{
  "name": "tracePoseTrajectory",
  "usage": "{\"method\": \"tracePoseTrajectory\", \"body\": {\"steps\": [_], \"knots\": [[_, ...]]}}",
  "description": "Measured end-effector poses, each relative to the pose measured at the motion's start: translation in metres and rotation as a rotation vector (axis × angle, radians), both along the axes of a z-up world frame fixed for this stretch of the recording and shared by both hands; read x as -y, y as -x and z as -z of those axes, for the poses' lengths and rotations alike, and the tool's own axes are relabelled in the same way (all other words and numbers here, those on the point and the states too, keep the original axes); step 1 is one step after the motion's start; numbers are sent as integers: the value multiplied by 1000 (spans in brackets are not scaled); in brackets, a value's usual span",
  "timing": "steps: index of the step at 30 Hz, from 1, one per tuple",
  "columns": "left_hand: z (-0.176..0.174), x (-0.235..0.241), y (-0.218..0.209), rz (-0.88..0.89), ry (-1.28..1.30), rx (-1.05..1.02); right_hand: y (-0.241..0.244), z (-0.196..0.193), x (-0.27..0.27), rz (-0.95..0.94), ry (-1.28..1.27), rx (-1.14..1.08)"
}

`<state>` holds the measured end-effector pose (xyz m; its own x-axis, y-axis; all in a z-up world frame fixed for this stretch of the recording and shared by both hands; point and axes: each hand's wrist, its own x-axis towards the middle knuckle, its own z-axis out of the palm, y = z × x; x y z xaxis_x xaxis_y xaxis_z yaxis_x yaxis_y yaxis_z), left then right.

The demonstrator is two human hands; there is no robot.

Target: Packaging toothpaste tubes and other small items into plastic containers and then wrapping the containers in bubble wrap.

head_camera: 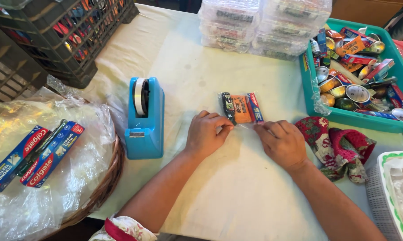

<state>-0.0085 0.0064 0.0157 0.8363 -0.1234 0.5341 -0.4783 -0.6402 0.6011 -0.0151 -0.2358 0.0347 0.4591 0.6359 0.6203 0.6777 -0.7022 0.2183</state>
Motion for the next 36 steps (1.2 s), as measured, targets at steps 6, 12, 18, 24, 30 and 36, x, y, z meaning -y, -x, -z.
{"method": "tracePoseTrajectory", "body": {"steps": [6,12,18,24,30,36], "knots": [[6,18,4,35,162,-71,12,17,0,162,-244,1],[0,42,10,-14,401,-250,22,35,-3,273,-1295,-1439],[-14,72,35,-1,186,-91,6,12,9,138,-1647,-1632],[10,128,40,97,-190,215,-23,43,51,131,-1740,-1396],[14,151,45,136,-314,372,-39,57,74,163,-1678,-1201],[-29,105,50,157,-147,346,-41,62,86,140,-1686,-1138]]}}
